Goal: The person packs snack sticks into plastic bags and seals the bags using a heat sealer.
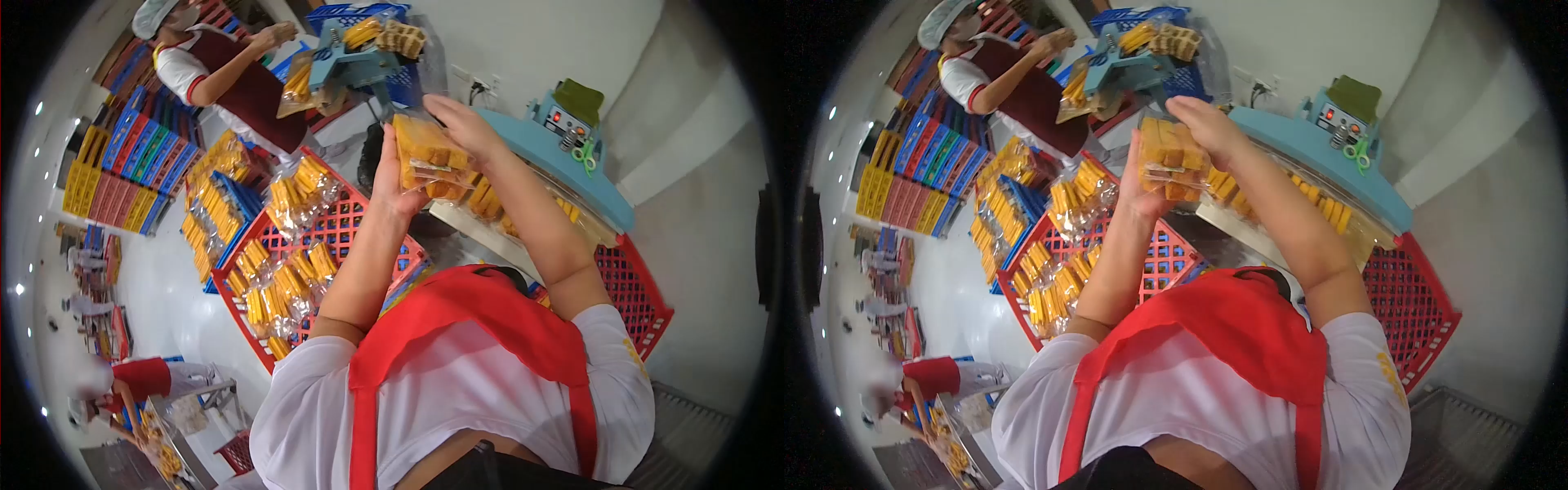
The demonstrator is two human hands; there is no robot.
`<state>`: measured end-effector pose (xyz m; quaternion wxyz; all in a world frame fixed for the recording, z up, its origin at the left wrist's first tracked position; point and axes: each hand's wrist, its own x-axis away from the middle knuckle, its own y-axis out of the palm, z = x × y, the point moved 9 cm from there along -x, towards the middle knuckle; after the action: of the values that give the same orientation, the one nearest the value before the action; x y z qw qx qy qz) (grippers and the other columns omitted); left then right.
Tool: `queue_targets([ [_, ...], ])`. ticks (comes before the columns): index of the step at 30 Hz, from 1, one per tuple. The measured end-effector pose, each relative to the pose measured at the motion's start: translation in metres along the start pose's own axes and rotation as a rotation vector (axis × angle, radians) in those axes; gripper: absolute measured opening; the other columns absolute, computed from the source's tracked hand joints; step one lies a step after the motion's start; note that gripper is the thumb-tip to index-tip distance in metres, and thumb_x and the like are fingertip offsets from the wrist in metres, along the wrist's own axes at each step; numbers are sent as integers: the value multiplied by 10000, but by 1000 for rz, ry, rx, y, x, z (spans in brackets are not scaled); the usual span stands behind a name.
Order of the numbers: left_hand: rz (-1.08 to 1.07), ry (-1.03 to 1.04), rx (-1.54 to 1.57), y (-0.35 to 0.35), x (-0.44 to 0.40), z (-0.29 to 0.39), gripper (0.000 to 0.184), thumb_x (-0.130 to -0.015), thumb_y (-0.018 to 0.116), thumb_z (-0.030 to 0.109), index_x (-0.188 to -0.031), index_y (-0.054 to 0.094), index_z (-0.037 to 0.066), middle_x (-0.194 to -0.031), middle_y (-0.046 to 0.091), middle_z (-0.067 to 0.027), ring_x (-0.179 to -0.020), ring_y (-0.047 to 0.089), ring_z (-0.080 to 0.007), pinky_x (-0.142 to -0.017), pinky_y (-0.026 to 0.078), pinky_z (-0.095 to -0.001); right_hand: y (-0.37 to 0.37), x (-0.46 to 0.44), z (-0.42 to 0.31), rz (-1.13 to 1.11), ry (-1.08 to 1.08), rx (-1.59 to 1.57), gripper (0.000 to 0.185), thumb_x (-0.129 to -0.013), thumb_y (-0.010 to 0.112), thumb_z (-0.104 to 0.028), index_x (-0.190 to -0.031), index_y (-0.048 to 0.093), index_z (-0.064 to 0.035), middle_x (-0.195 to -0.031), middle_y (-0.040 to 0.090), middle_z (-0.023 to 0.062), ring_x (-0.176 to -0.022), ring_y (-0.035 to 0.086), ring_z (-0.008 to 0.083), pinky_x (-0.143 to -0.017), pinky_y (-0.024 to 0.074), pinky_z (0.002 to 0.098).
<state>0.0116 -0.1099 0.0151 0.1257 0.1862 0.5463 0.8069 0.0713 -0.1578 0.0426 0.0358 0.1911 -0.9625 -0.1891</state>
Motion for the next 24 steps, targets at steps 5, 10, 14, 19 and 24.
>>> queue_targets([
  [5,-210,50,-397,43,-32,-25,565,-826,362,513,-1195,385,86,-1137,481,-100,-1025,481,-250,-872,384,-393,-49,60,-7,89,46,-341,410,-849,463,-328,-1145,444,-44,-1106,494,70,-962,506,147,-803,423,285],
  [10,-351,269,-1045,102,-63,-97,589,-825,505,153,-1303,183,31,-1187,408,-127,-992,453,-145,-827,399,-282,-149,148,-35,248,-251,-317,407,-866,444,-279,-1193,378,-46,-1142,471,68,-984,503,147,-851,407,303],
  [14,-717,240,-1171,138,-54,-191,632,-811,518,162,-1292,160,-38,-1218,374,-169,-1101,385,-171,-876,362,-290,-189,248,-70,635,-511,-72,405,-858,461,-200,-1197,355,-5,-1142,465,80,-1023,475,164,-880,380,312],
  [19,-917,115,-1117,109,-36,-271,663,-785,534,80,-1294,126,-43,-1182,425,-150,-1083,428,-197,-912,333,-297,-222,332,-21,980,-587,557,510,-801,538,-129,-1238,295,-27,-1171,428,79,-1100,401,163,-932,304,299],
  [24,-784,-233,-1134,26,-46,-320,662,-785,519,36,-1296,105,-42,-1164,443,-136,-1010,487,-198,-875,364,-279,-249,335,81,923,-304,280,558,-775,557,-111,-1258,286,-41,-1195,405,72,-1119,375,155,-944,286,307],
])
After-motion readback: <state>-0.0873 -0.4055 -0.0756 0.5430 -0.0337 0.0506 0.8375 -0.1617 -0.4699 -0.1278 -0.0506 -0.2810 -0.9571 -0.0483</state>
